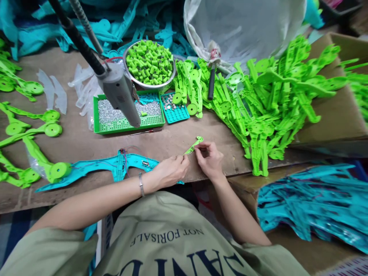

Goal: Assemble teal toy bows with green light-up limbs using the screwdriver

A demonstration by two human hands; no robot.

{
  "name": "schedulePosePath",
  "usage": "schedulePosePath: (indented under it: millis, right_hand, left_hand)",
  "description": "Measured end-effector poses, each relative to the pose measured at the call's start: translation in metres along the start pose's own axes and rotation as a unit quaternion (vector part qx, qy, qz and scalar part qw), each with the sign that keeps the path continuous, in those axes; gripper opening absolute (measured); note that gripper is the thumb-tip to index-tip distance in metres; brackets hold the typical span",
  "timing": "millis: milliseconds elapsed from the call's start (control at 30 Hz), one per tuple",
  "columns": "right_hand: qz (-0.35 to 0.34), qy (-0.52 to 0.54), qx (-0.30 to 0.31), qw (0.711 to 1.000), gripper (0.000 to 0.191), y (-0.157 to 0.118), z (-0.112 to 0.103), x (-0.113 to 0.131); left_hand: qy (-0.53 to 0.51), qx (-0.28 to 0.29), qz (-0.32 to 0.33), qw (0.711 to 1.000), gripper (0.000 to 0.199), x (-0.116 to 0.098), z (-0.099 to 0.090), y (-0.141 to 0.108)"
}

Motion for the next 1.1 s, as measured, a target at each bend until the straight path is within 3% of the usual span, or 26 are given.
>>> schedulePosePath:
  millis: [300, 533, 800, 867, 967, 1100]
  right_hand:
    - [0.011, -0.017, 0.042, 0.999, 0.015, 0.009, 0.007, 0.003]
    - [-0.065, -0.087, 0.065, 0.992, 0.015, 0.001, 0.007, 0.022]
    - [-0.148, -0.288, 0.111, 0.940, 0.025, -0.015, 0.027, 0.044]
    - [-0.145, -0.269, 0.098, 0.947, 0.026, -0.017, 0.024, 0.043]
    - [-0.099, -0.160, 0.058, 0.980, 0.020, -0.017, 0.008, 0.033]
    - [-0.040, -0.036, 0.013, 0.998, 0.017, -0.011, -0.014, 0.027]
  left_hand:
    - [0.027, -0.001, 0.012, 1.000, 0.037, -0.002, 0.000, 0.000]
    - [0.020, -0.011, 0.011, 1.000, 0.038, -0.001, -0.003, -0.001]
    - [0.001, 0.014, 0.008, 1.000, 0.037, 0.002, -0.002, 0.001]
    - [-0.012, 0.021, 0.006, 1.000, 0.036, 0.003, 0.000, 0.001]
    - [-0.031, 0.027, -0.015, 0.999, 0.034, 0.008, 0.001, -0.003]
    - [-0.057, -0.003, -0.118, 0.991, 0.039, 0.023, -0.005, -0.018]
Point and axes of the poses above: each hand's wrist, its own y-axis towards the middle knuckle, its own z-axis out of the palm, x = y × z, the point moved 10 cm from there along y, towards the middle knuckle, and after that the axes turned 11 degrees about -z, right-handed, at the moved point
